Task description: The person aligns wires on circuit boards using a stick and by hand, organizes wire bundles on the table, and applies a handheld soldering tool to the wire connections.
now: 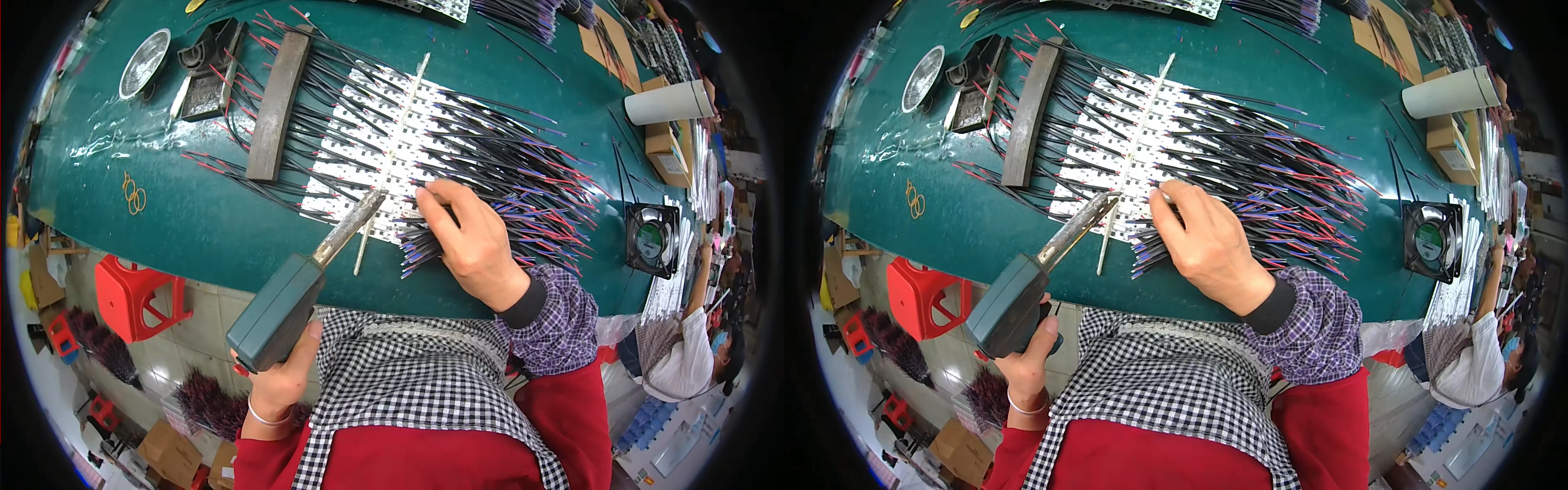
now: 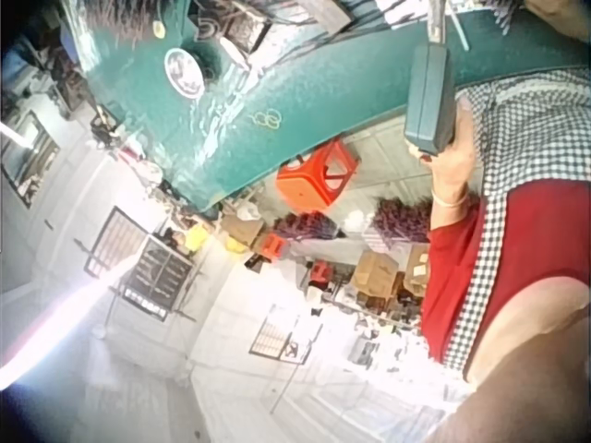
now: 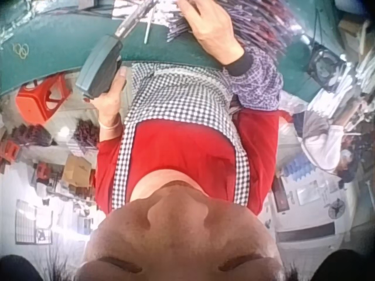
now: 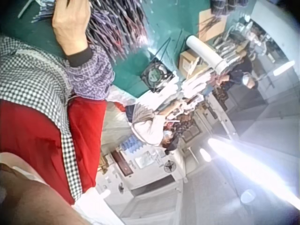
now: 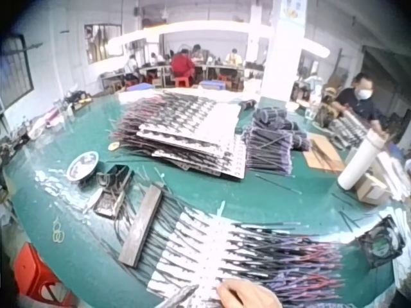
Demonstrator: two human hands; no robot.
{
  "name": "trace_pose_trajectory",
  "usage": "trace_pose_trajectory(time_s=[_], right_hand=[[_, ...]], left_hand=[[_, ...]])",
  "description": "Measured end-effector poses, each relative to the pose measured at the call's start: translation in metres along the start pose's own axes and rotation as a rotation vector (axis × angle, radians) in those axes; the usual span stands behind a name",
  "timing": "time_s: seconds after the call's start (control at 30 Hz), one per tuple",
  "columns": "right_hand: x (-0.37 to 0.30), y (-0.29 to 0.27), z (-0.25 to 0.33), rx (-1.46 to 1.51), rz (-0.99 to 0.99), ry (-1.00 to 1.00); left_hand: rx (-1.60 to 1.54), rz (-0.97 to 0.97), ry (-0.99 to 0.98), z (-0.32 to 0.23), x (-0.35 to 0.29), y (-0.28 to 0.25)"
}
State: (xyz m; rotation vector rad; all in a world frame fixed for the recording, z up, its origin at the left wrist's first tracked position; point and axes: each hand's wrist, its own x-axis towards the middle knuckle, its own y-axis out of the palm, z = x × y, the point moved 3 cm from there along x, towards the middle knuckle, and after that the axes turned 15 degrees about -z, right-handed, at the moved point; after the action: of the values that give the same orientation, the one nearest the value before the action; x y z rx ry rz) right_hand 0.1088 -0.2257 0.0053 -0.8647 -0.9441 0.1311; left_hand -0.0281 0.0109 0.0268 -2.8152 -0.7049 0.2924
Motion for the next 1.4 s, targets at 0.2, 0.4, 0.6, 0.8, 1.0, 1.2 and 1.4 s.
trace_pose_trajectory(time_s=[0.2,0.4,0.6,0.8,1.0,1.2,1.4], right_hand=[[0.002,-0.009,-0.003,0.066,-0.102,0.062],[0.002,-0.013,0.004,0.083,-0.07,-0.028],[0.001,-0.001,0.006,0.057,0.029,0.0],[0.002,0.001,0.011,0.075,-0.005,0.031],[0.001,0.005,0.009,0.013,-0.034,-0.024],[0.001,0.005,0.009,0.009,-0.034,-0.026],[0.005,0.003,0.012,0.031,-0.008,0.002]], left_hand=[[0.013,-0.011,0.026,-0.003,0.0,0.0],[-0.005,-0.034,0.046,0.0,0.001,-0.001],[-0.005,-0.031,0.052,0.002,0.0,-0.004],[0.058,0.052,0.086,0.003,0.0,-0.004],[0.061,-0.03,0.127,0.0,0.007,0.008],[0.096,0.023,0.142,-0.001,0.01,0.011],[0.106,0.056,0.127,-0.006,0.013,0.014]])
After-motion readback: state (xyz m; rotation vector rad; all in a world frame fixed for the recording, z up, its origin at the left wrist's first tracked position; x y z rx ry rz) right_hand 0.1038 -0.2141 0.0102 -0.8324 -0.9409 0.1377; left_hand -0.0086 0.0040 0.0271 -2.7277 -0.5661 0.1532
